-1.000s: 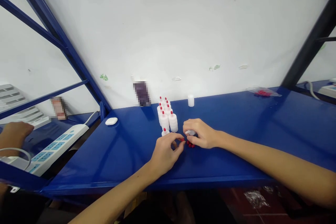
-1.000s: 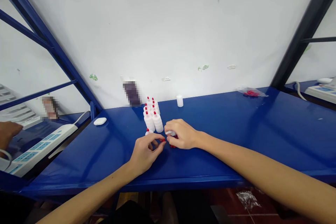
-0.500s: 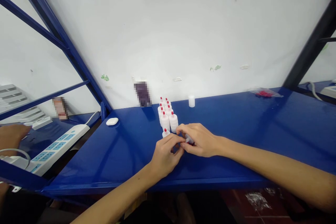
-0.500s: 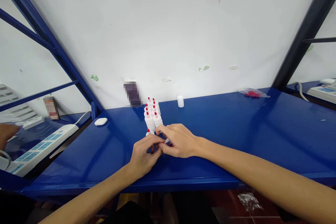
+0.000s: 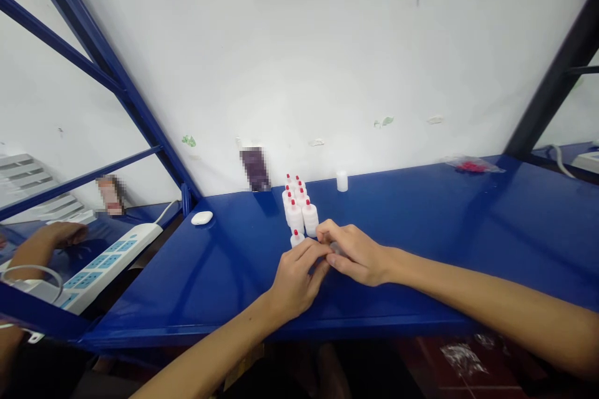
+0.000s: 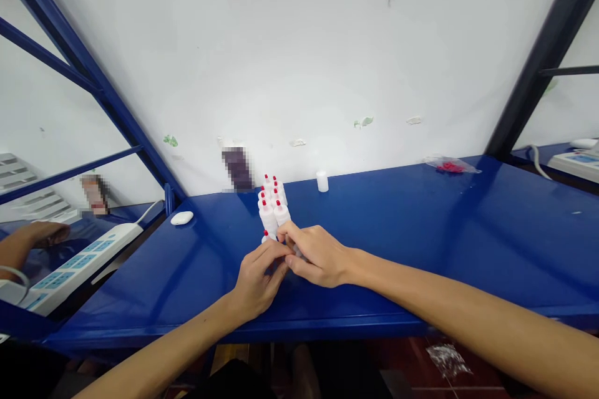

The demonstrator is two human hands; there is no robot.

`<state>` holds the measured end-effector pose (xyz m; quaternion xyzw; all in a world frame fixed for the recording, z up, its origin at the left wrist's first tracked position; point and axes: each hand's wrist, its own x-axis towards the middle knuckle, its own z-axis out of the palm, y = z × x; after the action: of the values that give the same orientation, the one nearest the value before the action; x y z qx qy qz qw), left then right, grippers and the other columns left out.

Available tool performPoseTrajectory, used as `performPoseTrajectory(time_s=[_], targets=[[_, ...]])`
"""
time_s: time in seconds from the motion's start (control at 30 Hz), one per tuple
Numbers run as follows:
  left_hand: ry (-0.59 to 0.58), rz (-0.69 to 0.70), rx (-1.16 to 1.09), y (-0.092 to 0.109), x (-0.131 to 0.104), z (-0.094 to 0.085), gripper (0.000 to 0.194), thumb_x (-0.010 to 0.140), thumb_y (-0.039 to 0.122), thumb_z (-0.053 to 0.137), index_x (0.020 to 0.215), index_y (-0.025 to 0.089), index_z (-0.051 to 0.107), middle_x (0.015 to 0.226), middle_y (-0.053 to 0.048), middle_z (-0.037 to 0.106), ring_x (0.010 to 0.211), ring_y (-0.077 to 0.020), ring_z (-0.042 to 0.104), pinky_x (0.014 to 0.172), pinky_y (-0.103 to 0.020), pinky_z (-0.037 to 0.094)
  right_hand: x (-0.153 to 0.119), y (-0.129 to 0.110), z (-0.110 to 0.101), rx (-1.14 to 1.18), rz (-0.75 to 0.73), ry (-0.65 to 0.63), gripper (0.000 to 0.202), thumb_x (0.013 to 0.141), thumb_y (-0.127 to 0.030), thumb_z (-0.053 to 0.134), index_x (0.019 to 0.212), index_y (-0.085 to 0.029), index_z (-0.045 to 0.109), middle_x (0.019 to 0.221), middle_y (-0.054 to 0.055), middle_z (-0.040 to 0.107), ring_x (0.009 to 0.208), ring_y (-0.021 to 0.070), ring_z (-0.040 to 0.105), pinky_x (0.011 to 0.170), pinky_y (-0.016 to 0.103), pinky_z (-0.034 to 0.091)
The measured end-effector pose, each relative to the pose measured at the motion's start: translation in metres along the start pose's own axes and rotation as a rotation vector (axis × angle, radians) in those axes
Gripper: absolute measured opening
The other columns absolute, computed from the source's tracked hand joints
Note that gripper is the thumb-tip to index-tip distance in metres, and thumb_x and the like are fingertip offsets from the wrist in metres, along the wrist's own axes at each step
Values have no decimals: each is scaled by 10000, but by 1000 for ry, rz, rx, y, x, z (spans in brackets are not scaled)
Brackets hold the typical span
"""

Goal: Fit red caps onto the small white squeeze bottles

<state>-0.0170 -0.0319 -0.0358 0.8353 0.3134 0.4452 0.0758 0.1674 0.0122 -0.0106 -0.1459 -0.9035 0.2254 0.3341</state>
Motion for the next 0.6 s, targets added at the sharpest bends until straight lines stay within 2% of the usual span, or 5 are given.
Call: performPoseTrajectory(time_s=[0.13,0.23,0.33,0.4,0.6], targets=[[121,-139,-17,2,1,-7,61,957,204,492,923,188,539,765,11,549,650,-107,489,620,-224,401,-4,14,-9,-49,42,54,291,949,-406,398,1160,-206,408,740,-24,513,594,146,467,602,270,359],[240,-283,0,-8,5,-15,107,951,268,511,885,185,529,713,31,504,614,-102,446,592,-222,369,-4,26,-16,-97,147,132,228,960,-405,423,1076,-214,473,742,-19,544,624,149,498,644,278,375],[319,-402,12,-23,11,-24,150,919,328,574,892,181,567,654,53,445,563,-94,387,552,-220,333,-2,36,-20,-139,247,213,178,948,-367,437,948,-213,527,715,-24,572,659,153,521,766,320,384],[326,-420,26,-31,14,-30,176,889,353,620,880,177,604,640,58,409,548,-90,354,542,-222,319,0,41,-20,-118,304,239,181,939,-341,435,882,-209,543,654,-40,554,629,144,514,795,334,379],[233,-381,82,-40,13,-31,193,843,366,676,839,173,668,642,51,400,546,-85,351,539,-227,310,2,47,-21,17,373,287,188,893,-327,475,785,-196,556,502,-68,458,480,123,432,581,274,354]])
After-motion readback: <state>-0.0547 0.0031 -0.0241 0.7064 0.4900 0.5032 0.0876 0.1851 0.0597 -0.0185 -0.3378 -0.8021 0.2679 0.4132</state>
